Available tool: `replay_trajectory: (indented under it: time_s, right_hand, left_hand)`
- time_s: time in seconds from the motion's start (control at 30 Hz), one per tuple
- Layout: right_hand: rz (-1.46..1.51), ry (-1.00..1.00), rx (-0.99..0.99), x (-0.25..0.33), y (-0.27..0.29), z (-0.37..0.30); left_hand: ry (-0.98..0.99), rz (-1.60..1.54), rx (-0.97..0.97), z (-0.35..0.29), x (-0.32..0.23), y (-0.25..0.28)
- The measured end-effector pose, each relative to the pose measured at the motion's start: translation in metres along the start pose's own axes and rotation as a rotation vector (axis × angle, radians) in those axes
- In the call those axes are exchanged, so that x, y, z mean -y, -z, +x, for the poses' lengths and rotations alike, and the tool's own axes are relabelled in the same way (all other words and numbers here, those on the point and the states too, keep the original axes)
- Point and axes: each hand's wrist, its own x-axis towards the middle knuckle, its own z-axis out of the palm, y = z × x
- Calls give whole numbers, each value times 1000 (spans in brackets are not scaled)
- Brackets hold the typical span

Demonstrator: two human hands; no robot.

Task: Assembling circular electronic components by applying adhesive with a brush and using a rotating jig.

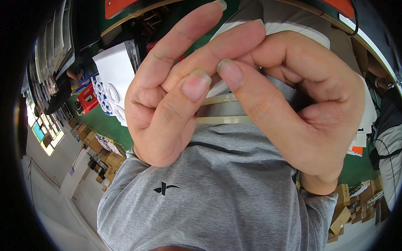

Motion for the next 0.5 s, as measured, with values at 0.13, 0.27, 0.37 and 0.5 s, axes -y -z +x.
replay_trajectory:
  time_s: [0.13, 0.27, 0.37, 0.5]
  right_hand:
    - [-28, 23, 19, 0, 2, 2]
    - [-25, 10, 25, 2, 3, 1]
    - [-38, -29, 64, 3, 4, 0]
    - [-305, 38, 235, 26, 18, 0]
  left_hand:
    - [2, -42, -12, 0, 2, 0]
    - [107, 173, -60, 12, -19, 0]
    - [170, 325, -116, 14, -28, 7]
    - [78, 491, 2, 22, -22, 25]
